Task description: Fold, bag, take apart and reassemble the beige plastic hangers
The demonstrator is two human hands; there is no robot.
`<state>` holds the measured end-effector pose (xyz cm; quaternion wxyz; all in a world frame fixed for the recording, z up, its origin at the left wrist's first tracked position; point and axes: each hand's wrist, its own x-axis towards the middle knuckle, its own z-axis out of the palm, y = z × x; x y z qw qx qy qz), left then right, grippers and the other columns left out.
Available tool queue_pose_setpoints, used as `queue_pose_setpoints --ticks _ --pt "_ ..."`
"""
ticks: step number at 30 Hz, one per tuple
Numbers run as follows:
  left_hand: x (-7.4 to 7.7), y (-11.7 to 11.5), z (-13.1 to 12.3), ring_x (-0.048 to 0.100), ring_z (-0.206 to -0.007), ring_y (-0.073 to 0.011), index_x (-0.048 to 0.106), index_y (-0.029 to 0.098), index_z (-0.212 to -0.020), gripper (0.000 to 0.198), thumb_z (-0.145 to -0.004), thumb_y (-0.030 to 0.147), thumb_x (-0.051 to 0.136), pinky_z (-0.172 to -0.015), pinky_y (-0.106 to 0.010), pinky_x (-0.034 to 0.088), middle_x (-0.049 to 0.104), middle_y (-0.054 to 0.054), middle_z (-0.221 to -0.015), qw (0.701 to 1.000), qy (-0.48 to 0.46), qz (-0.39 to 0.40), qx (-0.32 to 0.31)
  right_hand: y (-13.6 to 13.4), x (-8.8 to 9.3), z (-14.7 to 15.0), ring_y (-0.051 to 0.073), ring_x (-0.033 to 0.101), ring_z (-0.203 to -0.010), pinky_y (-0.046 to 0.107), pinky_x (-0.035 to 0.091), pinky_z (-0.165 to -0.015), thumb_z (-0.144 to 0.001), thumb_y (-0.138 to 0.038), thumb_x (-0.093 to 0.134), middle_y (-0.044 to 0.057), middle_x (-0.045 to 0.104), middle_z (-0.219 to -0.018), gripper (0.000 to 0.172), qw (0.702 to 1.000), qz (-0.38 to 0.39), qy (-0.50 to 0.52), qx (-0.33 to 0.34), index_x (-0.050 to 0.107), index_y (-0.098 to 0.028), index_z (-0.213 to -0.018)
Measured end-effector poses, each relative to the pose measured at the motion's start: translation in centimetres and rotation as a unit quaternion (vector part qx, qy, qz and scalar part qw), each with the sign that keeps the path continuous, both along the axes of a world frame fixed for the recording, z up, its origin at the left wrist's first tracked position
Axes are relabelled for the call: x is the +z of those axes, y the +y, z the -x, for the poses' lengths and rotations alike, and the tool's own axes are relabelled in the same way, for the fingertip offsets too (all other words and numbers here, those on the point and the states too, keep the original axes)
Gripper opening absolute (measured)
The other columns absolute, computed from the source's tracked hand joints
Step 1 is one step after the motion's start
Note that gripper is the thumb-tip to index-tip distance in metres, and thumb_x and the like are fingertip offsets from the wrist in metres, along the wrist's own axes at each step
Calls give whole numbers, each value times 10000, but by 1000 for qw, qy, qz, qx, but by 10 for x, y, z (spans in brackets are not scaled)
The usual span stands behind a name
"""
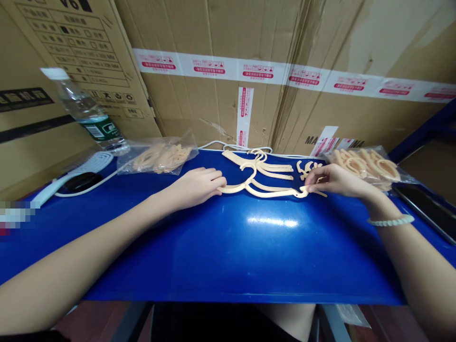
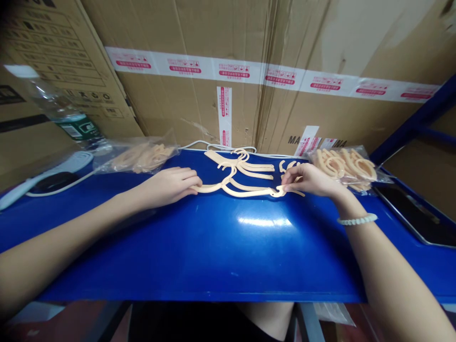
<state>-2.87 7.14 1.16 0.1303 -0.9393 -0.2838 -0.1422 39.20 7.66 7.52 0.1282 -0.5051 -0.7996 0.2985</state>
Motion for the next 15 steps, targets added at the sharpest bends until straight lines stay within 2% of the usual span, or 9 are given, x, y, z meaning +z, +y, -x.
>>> queue_pose_setpoints --ticks 5,10,15 --pt "2 -3 -1 629 -850 -206 636 195 -979 228 -1033 289 436 -746 -311 476 674 -63 -944 1000 -5 6 -3 1 -2 0 197 621 -620 294 452 -569 -698 -756 752 59 708 -708 575 997 -11 -82 8 753 -187 -779" --pt "3 -7 -2 642 -836 -198 617 183 -966 214 -1028 272 433 -668 -291 466 667 -61 -948 1000 7 -2 0 2 -2 -3 191 612 -592 293 454 -559 -711 -729 742 53 700 -694 547 995 5 -104 13 748 -189 -794" --pt "4 -9 -5 633 -831 -196 626 191 -938 202 -1008 259 449 -675 -287 468 660 -64 -941 999 -24 12 -20 1 -2 -4 196 622 -587 294 454 -554 -722 -687 739 47 700 -676 493 993 2 -120 7 738 -197 -780"
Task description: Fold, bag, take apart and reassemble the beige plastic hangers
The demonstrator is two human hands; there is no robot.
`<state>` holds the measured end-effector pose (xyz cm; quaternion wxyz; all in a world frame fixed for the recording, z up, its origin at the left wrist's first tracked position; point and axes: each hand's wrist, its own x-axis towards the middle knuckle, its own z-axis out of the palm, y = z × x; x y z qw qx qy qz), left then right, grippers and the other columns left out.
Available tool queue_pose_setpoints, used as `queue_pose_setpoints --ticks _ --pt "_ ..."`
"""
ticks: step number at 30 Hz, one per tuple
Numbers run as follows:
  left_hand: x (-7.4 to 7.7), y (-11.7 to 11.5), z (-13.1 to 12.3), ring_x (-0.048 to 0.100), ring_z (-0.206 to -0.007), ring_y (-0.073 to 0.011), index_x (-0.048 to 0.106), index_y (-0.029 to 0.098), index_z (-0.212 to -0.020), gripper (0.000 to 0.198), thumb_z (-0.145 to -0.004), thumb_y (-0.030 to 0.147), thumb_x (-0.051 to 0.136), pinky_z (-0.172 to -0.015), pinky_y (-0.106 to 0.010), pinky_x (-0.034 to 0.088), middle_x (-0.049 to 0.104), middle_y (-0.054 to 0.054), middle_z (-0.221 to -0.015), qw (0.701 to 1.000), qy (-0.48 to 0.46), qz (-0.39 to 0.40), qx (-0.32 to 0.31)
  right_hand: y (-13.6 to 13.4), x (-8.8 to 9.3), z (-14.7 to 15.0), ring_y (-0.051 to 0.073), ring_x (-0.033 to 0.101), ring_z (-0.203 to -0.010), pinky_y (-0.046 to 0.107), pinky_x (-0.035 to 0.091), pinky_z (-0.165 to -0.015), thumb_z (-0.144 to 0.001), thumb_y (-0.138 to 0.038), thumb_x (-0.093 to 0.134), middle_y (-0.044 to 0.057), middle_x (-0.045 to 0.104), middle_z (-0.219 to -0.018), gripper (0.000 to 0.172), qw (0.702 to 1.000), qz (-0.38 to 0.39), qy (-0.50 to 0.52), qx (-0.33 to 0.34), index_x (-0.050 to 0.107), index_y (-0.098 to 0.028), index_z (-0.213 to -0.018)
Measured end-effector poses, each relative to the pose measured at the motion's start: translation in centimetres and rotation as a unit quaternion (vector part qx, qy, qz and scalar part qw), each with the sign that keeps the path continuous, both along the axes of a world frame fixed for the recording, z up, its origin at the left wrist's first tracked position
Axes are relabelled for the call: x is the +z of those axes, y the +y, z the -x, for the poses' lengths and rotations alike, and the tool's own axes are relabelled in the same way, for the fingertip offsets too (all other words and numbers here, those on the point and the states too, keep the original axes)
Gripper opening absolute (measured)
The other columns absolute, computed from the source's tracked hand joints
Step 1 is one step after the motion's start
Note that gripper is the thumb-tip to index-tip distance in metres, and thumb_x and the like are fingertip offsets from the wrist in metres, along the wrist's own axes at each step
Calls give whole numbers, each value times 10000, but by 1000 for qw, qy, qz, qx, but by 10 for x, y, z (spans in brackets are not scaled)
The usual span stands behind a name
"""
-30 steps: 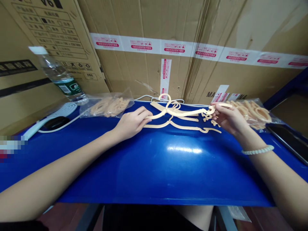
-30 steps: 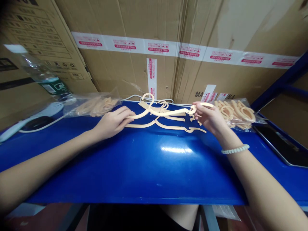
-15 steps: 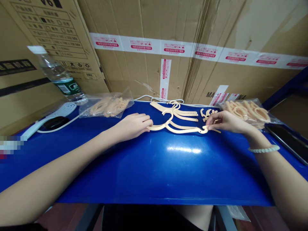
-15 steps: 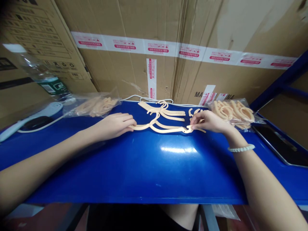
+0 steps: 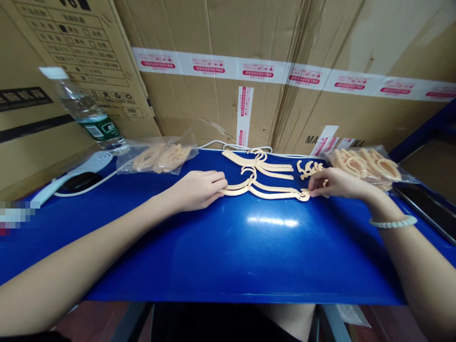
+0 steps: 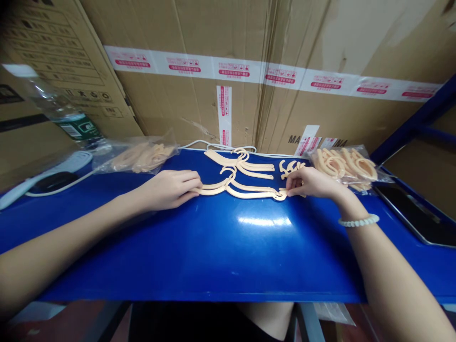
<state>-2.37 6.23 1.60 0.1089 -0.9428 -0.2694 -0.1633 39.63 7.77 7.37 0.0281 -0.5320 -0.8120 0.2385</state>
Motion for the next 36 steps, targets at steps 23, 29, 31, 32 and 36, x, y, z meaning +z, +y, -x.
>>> queue_pose_setpoints --ticks 23,29,31,32,36 --pt "-10 1 -6 612 -1052 -243 626 188 -1163 281 -1055 298 392 -932 -385 498 666 -97 -1122 995 -36 94 19 -6 -24 38 182 557 -634 291 395 -599 -842 -531 702 64 663 -813 379 986 -115 35 117 760 -175 -957" --pt "-11 0 -8 609 -1036 -250 621 186 -1118 280 -1056 317 381 -911 -392 497 669 -92 -1115 993 -51 103 26 -5 -24 34 171 550 -604 285 386 -576 -824 -514 695 60 677 -824 379 988 -104 21 110 757 -171 -971" --pt "-11 0 -9 608 -1046 -251 620 186 -1108 276 -1054 312 381 -921 -394 492 669 -93 -1118 992 -59 110 28 -5 -23 34 173 551 -607 286 390 -578 -820 -516 690 62 679 -828 384 989 -103 21 108 756 -168 -968" --pt "-12 0 -9 608 -1051 -250 618 186 -1106 270 -1051 310 385 -926 -393 491 669 -93 -1120 991 -65 116 30 -5 -23 34 175 553 -612 287 392 -579 -821 -515 687 64 679 -830 385 989 -102 22 106 756 -166 -969" --pt "-15 -1 -11 607 -1082 -262 609 178 -1118 245 -1027 329 439 -951 -408 486 667 -100 -1148 985 -102 131 38 -6 -21 36 178 559 -620 285 403 -577 -823 -519 684 64 676 -824 398 989 -103 24 105 755 -165 -989"
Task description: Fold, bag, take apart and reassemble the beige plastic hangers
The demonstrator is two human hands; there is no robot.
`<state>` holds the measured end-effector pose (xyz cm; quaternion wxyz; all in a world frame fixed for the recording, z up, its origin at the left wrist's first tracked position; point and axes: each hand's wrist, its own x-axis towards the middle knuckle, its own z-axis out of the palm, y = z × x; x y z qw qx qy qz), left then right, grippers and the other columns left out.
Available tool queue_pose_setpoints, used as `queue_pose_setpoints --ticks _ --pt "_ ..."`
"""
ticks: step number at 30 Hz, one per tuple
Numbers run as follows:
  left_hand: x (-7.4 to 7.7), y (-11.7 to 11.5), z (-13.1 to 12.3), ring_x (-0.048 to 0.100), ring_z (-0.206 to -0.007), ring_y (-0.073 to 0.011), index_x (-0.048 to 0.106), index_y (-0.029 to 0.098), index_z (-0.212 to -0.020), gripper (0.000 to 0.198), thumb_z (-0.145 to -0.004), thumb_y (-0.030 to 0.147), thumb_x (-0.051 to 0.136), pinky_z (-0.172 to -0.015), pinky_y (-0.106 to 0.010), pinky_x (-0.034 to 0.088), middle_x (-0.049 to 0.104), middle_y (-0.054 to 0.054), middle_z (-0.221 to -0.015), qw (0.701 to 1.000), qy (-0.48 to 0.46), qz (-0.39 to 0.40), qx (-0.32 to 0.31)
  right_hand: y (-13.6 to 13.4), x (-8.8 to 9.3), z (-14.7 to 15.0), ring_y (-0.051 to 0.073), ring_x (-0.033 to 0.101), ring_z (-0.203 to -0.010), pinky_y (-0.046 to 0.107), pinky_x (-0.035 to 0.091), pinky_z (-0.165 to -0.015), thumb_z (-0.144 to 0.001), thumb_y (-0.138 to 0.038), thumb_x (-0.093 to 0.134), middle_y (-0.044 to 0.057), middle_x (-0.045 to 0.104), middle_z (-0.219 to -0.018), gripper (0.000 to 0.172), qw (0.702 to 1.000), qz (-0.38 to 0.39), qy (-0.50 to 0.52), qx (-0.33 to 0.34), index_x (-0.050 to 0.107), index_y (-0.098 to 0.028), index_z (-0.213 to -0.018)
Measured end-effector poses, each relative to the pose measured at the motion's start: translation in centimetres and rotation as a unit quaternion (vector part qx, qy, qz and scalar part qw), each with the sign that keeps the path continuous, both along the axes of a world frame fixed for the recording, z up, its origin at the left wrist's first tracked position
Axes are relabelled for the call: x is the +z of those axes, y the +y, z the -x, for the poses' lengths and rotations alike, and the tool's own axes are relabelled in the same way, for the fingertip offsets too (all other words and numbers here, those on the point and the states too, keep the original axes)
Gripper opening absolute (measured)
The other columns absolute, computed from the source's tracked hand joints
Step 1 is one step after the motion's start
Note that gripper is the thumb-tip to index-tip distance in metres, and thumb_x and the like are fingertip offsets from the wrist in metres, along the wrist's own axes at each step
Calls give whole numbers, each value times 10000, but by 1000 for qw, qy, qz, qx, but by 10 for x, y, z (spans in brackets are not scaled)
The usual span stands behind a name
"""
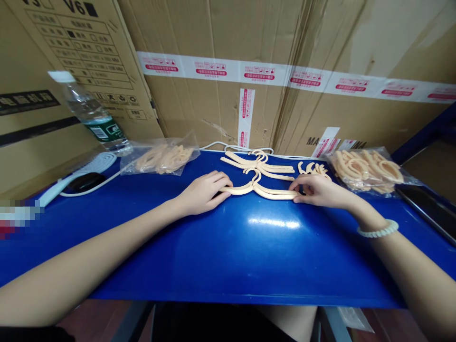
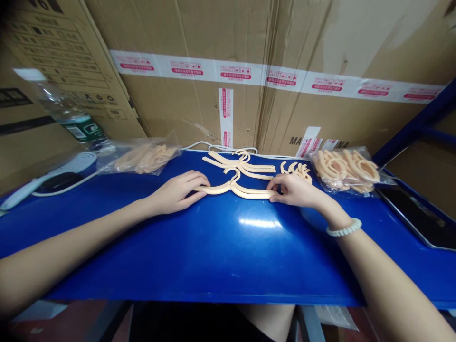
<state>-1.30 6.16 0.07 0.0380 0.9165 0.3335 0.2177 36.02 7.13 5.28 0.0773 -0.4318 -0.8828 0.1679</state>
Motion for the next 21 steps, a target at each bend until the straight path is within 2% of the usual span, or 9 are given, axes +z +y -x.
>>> queue_pose_setpoints --ticks 4,7,13,16,18,21 --pt "-3 0 -1 605 -1074 -275 612 162 -1121 255 -1017 320 441 -967 -444 470 672 -117 -1155 999 -48 1 14 -1 1 2 174 562 -605 284 407 -572 -816 -558 704 62 683 -809 421 1000 -9 5 4 759 -169 -966" --pt "-5 1 -1 609 -1039 -264 625 164 -1090 260 -1022 301 414 -949 -428 471 681 -110 -1109 996 -89 4 30 -2 3 2 177 573 -600 290 418 -575 -859 -563 648 67 702 -801 420 999 -33 27 -16 756 -165 -940" --pt "-9 6 0 629 -1007 -250 636 174 -1028 253 -1005 279 407 -936 -407 466 690 -91 -1040 986 -153 30 59 -1 13 -10 198 613 -605 300 429 -568 -898 -541 553 59 726 -749 407 983 -114 65 -130 733 -177 -876" --pt "-9 7 1 638 -952 -235 644 175 -1010 238 -982 281 433 -881 -377 483 688 -84 -1009 980 -180 47 68 2 17 -19 199 612 -585 302 421 -553 -894 -508 530 64 738 -750 391 971 -143 64 -180 731 -176 -849" --pt "-8 8 2 639 -886 -214 650 174 -1002 230 -967 283 451 -834 -352 490 683 -76 -983 977 -190 61 71 4 18 -26 200 614 -572 302 419 -543 -907 -476 516 66 739 -746 375 968 -147 47 -198 731 -174 -849" --pt "-7 8 2 636 -844 -199 662 175 -985 231 -946 294 467 -806 -334 489 679 -70 -962 973 -206 75 77 9 16 -39 210 626 -575 303 412 -540 -903 -387 539 62 727 -721 289 970 -130 -37 -203 733 -180 -847"
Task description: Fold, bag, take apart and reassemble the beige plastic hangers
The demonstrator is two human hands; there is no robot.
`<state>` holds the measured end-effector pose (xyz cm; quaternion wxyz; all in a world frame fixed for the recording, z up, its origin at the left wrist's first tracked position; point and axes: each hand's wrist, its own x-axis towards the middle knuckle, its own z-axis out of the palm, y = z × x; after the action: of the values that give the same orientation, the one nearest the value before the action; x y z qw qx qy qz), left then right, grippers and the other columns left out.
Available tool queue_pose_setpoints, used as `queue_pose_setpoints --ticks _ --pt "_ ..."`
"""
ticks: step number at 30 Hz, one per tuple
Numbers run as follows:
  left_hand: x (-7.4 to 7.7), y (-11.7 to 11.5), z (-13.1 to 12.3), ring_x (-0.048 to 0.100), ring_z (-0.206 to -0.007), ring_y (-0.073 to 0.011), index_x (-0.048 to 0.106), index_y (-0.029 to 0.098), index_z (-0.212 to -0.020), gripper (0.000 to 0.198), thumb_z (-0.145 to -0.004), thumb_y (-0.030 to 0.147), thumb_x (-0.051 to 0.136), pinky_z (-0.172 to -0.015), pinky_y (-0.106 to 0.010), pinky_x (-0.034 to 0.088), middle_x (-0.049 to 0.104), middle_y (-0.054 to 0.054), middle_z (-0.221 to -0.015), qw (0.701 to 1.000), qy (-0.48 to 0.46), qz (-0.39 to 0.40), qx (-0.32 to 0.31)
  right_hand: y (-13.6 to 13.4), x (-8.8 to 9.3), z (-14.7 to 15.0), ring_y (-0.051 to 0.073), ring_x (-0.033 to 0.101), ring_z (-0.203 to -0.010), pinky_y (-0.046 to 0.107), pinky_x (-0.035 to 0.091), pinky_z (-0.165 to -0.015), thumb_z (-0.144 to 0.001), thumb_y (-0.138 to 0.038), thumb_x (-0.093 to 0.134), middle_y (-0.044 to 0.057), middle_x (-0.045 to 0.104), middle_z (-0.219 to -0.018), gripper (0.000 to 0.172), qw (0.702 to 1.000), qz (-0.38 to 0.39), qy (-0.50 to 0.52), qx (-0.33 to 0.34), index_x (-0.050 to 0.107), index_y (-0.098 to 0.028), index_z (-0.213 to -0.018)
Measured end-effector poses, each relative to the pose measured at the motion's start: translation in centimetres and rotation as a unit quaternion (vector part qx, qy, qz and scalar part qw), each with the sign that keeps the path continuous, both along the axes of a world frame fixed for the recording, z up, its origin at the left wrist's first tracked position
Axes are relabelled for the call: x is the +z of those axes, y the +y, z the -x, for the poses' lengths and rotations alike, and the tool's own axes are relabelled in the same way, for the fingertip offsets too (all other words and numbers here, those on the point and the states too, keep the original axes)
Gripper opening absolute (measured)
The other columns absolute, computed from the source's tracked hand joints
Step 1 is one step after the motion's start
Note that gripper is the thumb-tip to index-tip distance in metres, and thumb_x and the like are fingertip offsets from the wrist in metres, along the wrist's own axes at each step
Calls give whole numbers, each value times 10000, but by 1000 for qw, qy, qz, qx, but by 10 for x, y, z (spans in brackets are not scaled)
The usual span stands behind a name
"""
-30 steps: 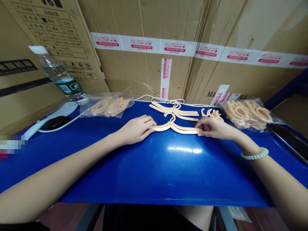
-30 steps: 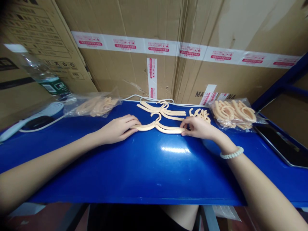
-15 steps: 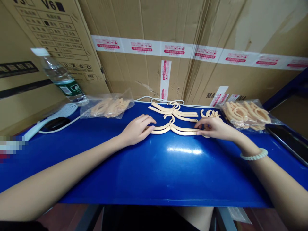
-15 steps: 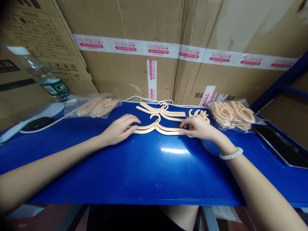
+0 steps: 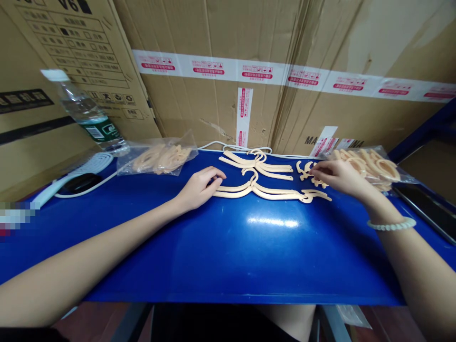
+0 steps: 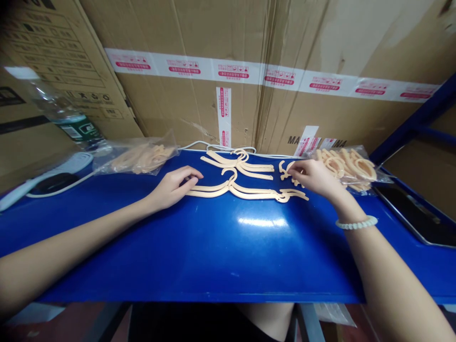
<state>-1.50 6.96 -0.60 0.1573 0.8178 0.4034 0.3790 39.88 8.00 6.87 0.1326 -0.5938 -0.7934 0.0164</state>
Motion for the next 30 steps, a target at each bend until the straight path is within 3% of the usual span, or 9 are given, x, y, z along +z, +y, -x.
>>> queue_pose_setpoints --ticks 4,11,23,30 --pt "-1 4 1 640 -849 -207 681 189 -952 241 -912 338 495 -797 -332 490 694 -59 -937 997 -48 49 27 6 -4 -14 231 658 -638 312 423 -575 -898 -323 556 72 738 -777 225 993 12 -106 -40 736 -190 -874" --pt "-9 20 6 664 -815 -208 680 188 -863 212 -796 351 563 -816 -353 516 724 -54 -891 966 -182 160 87 3 -6 -6 235 675 -672 309 434 -590 -901 -341 554 73 749 -800 231 991 15 -128 -39 730 -193 -882" --pt "-9 21 6 682 -795 -198 687 179 -854 196 -803 339 586 -829 -363 537 736 -53 -889 967 -185 159 77 0 -14 7 215 662 -615 303 435 -546 -864 -341 580 41 746 -744 190 997 -44 -57 15 722 -223 -822" --pt "-10 20 5 692 -792 -199 693 184 -849 197 -813 349 592 -808 -350 543 740 -49 -882 969 -176 154 76 3 -23 12 228 679 -721 319 497 -644 -852 -315 576 47 752 -836 160 996 -81 -20 29 706 -221 -854"
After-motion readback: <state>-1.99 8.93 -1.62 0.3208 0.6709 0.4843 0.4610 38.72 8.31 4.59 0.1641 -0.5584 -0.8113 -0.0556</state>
